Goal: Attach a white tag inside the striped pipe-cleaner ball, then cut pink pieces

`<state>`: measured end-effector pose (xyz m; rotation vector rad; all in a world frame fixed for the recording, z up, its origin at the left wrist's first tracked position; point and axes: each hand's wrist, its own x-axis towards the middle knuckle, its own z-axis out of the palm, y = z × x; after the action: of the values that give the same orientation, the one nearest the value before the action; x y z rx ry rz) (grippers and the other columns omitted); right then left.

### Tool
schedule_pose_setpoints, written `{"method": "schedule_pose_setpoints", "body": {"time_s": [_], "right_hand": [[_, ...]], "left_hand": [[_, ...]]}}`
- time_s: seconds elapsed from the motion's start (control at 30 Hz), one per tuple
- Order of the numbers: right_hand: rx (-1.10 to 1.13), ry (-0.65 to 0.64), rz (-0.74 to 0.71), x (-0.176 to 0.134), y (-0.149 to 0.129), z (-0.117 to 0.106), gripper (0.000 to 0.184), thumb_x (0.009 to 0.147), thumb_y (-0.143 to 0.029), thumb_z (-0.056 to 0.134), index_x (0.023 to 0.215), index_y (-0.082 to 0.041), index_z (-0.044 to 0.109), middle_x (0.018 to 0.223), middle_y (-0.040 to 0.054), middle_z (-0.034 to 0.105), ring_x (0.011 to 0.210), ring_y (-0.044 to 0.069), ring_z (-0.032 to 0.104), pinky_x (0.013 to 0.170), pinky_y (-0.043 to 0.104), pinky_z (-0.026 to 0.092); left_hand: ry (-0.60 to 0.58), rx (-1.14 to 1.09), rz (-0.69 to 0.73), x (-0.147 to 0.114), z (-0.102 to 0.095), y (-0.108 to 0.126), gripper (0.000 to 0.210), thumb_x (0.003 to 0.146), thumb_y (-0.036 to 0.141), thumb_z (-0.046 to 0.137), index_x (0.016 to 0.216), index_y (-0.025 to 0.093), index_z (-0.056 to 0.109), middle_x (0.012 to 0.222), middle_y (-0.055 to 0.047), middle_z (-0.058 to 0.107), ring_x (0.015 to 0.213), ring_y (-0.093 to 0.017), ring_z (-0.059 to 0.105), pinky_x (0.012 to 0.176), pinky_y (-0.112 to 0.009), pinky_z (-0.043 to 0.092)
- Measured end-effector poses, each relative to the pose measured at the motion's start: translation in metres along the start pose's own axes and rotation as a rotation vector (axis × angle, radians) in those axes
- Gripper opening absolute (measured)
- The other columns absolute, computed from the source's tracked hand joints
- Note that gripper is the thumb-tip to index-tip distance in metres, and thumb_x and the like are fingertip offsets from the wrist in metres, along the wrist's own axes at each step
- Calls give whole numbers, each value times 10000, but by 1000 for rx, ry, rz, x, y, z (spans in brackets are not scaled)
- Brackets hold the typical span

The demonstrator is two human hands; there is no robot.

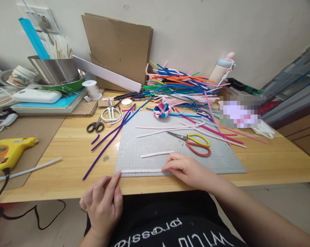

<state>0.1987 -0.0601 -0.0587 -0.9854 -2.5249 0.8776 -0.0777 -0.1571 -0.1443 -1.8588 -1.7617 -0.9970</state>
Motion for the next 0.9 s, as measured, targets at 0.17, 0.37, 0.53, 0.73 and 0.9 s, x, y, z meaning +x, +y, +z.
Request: {"method": "schedule_pose_setpoints", "body": {"time_s": [0.17,0.37,0.53,0.73,0.9], "right_hand": [[16,2,45,1,-1,-5,258,845,-49,480,942,-197,668,859,25,614,785,133,574,716,274,452],[-39,47,99,-2,-5,-2,159,803,-54,513,781,-174,615,775,10,599,720,128,547,665,253,428],[-50,72,93,-7,-5,3,185,792,-29,493,781,-173,607,775,12,590,735,128,546,673,247,429],[-49,67,94,-7,-5,3,186,775,-23,487,774,-170,601,776,11,591,735,125,544,681,248,425],[-60,94,164,-5,-9,6,183,752,-19,483,741,-171,584,734,0,578,675,117,524,623,233,403]], "left_hand": [[26,14,-9,0,1,1,459,772,198,581,1219,302,594,979,-66,614,827,-224,517,794,-375,319],[37,2,-2,0,2,1,461,774,200,579,1221,311,590,986,-60,608,863,-230,502,808,-370,322],[38,6,6,1,2,0,457,783,205,569,1227,310,585,976,-62,605,858,-232,499,802,-374,314],[40,18,13,1,2,0,439,780,218,565,1210,299,602,961,-66,611,841,-230,508,801,-377,318],[33,22,13,1,1,-1,439,776,217,571,1206,297,604,960,-65,608,835,-227,507,796,-373,320]]}}
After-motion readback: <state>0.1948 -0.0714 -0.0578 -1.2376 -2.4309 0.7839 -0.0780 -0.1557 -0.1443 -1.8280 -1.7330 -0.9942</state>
